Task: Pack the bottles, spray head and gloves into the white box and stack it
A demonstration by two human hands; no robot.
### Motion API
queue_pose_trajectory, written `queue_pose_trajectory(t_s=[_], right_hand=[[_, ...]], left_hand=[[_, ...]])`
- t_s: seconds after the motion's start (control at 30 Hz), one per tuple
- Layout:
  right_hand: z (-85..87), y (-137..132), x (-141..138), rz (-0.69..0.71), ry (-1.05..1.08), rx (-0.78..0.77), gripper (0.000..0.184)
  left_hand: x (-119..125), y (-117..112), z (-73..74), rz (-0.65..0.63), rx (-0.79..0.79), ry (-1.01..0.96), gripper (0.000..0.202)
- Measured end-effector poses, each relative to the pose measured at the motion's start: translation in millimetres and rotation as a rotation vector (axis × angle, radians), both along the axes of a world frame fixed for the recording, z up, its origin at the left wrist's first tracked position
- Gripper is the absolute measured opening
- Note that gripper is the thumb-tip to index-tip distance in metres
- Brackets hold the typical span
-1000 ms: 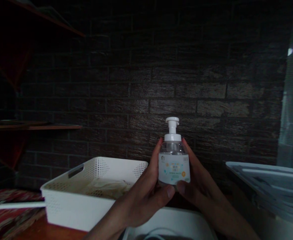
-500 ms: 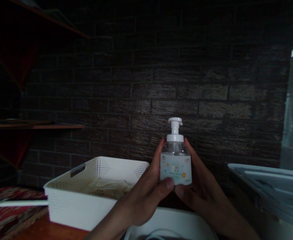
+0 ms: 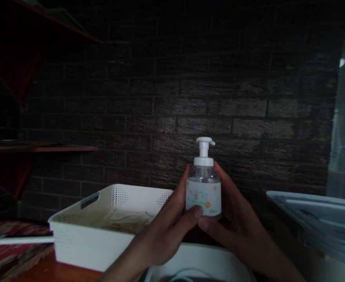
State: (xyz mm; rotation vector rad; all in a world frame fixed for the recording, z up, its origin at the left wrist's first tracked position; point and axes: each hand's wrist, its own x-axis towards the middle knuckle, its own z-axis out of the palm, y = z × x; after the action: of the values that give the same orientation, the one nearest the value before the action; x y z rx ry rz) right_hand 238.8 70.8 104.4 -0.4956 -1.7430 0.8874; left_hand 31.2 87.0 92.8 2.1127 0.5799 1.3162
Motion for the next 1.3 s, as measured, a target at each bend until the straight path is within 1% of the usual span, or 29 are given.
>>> queue_pose_trajectory(t_s=[0.1, 0.17, 0.27, 0.33, 0.37, 0.43, 0.53, 0.63, 0.73, 0.8, 0.87, 0.93, 1.0, 1.07, 1.13, 1.2, 1.3], right_hand=[[-0.8, -1, 3, 0.049, -0.011, -0.041, 0.108], [-1.3, -2, 6, 0.091, -0.014, -0.050, 0.106], [-1.8, -5, 8, 0.153, -0.025, -0.043, 0.101], [-1.8, -6, 9, 0.171, -0.014, -0.043, 0.099], [-1.7, -7, 8, 0.165, -0.005, -0.041, 0.098], [-1.0, -7, 6, 0.108, 0.004, -0.020, 0.097], [1.0, -5, 3, -0.012, -0.037, 0.039, 0.098], [1.5, 0, 1, -0.068, -0.082, 0.090, 0.101], [-1.3, 6, 0, -0.148, -0.126, 0.137, 0.106], [-3.7, 8, 0, -0.217, -0.151, 0.148, 0.112], [-5.1, 9, -1, -0.243, -0.147, 0.126, 0.116], [-5.1, 8, -3, -0.206, -0.106, 0.077, 0.119], [-4.2, 5, -5, -0.121, -0.054, 0.020, 0.118], [-3.3, 3, -5, -0.034, -0.020, -0.004, 0.113], [-2.6, 0, -4, 0.017, -0.019, 0.002, 0.106], [-2.2, -1, -2, 0.032, -0.031, 0.017, 0.104], [-1.2, 0, -1, 0.008, -0.040, 0.026, 0.104]], left_hand=[[0, -2, 2.0, -0.012, 0.007, -0.006, 0.079], [0, -3, 4.2, -0.028, 0.002, -0.017, 0.082], [1, -5, 6.9, -0.102, -0.027, -0.065, 0.080], [1, -5, 6.8, -0.150, -0.056, -0.107, 0.078], [2, -5, 6.1, -0.153, -0.070, -0.125, 0.078], [4, -5, 3.4, -0.101, -0.089, -0.155, 0.077], [7, -4, -1.0, 0.031, -0.067, -0.157, 0.075], [12, -3, -1.5, 0.100, -0.046, -0.128, 0.077], [16, -2, 3.8, 0.086, -0.072, -0.146, 0.081], [19, -2, 9.1, 0.034, -0.110, -0.169, 0.079], [20, -2, 13.5, -0.024, -0.159, -0.196, 0.072], [22, -3, 15.5, -0.066, -0.200, -0.229, 0.066], [22, -3, 15.0, -0.095, -0.218, -0.276, 0.063], [23, -4, 13.6, -0.108, -0.224, -0.326, 0.061], [23, -4, 12.8, -0.111, -0.232, -0.362, 0.060], [23, -5, 13.5, -0.123, -0.241, -0.370, 0.059], [23, -7, 15.1, -0.121, -0.245, -0.331, 0.060]])
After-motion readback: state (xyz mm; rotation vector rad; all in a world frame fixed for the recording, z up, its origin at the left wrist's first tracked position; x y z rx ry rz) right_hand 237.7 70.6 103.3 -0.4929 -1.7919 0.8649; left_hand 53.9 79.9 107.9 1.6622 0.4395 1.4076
